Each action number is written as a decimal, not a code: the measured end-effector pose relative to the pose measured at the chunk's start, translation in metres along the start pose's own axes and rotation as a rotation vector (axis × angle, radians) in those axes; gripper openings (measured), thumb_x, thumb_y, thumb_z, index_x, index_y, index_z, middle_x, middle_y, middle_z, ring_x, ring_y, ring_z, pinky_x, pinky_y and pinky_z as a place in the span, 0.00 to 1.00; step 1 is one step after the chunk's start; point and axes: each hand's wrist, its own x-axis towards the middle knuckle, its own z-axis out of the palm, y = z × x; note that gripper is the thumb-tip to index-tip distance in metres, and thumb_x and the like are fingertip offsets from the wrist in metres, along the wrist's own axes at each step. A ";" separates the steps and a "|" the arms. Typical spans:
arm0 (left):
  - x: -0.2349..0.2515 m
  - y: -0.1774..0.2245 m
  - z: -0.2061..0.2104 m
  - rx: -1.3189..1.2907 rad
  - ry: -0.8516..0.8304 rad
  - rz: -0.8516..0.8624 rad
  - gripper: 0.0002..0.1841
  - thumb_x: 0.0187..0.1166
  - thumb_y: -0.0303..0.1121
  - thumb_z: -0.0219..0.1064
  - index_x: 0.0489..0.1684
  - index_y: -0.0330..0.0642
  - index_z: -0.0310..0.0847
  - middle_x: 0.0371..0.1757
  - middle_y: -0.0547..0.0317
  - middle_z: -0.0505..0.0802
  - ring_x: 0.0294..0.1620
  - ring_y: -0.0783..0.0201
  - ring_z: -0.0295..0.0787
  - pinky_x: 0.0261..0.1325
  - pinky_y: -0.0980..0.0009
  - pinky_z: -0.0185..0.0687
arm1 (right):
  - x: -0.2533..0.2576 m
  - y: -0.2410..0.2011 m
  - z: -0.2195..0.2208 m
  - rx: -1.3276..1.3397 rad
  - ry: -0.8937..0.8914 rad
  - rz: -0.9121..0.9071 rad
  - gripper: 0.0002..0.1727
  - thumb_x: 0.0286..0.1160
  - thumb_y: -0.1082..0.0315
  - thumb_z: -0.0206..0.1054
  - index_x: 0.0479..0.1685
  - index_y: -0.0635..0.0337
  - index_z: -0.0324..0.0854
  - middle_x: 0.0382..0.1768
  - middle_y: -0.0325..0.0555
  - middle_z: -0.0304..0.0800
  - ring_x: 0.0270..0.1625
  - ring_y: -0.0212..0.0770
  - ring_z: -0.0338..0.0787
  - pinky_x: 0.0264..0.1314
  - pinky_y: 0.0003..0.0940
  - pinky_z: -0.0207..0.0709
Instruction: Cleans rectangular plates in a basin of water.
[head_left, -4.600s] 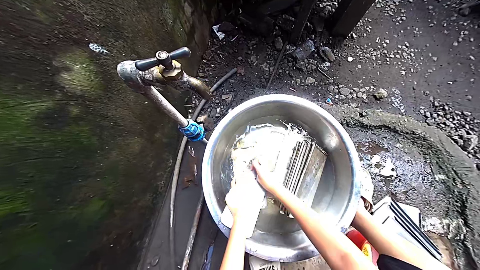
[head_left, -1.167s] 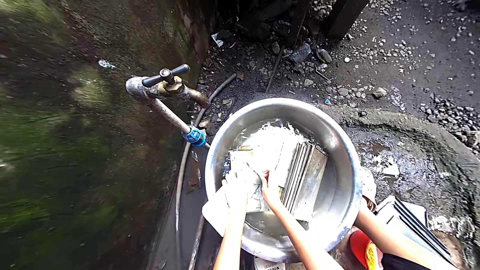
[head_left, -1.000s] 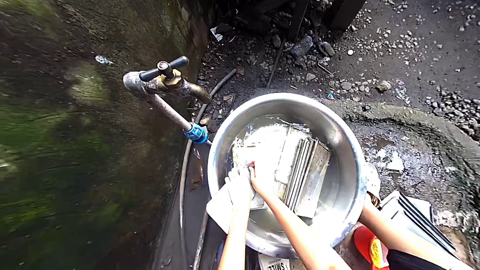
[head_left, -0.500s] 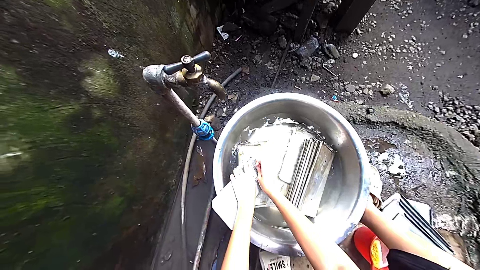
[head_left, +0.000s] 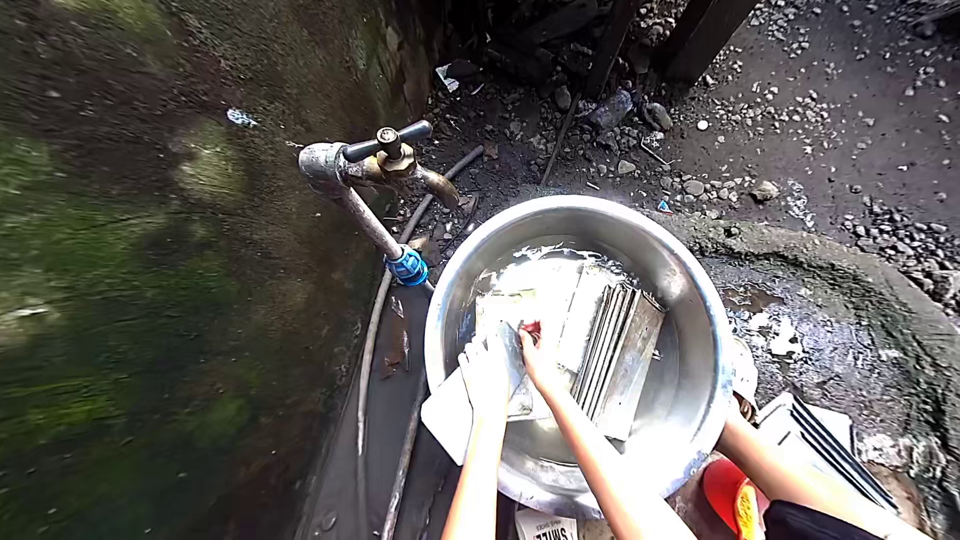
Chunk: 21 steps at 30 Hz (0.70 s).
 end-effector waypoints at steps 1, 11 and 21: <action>-0.001 0.000 0.001 -0.002 0.011 0.000 0.22 0.91 0.38 0.54 0.81 0.43 0.73 0.72 0.34 0.83 0.74 0.37 0.78 0.75 0.45 0.67 | 0.003 0.009 0.011 -0.021 -0.047 -0.021 0.12 0.70 0.82 0.63 0.50 0.79 0.81 0.47 0.64 0.89 0.51 0.48 0.90 0.59 0.39 0.83; 0.000 0.000 0.002 -0.036 0.041 -0.011 0.23 0.91 0.39 0.53 0.81 0.42 0.74 0.72 0.34 0.83 0.75 0.37 0.78 0.76 0.45 0.67 | -0.065 0.035 -0.039 -0.234 0.099 0.056 0.06 0.67 0.85 0.62 0.32 0.76 0.85 0.37 0.64 0.87 0.45 0.57 0.90 0.54 0.50 0.82; -0.001 -0.001 0.000 -0.007 0.011 -0.010 0.22 0.89 0.28 0.49 0.80 0.39 0.73 0.71 0.40 0.85 0.73 0.42 0.80 0.73 0.49 0.70 | -0.014 0.016 0.035 -0.021 0.173 0.061 0.08 0.68 0.83 0.61 0.37 0.73 0.87 0.43 0.61 0.88 0.52 0.52 0.88 0.60 0.43 0.80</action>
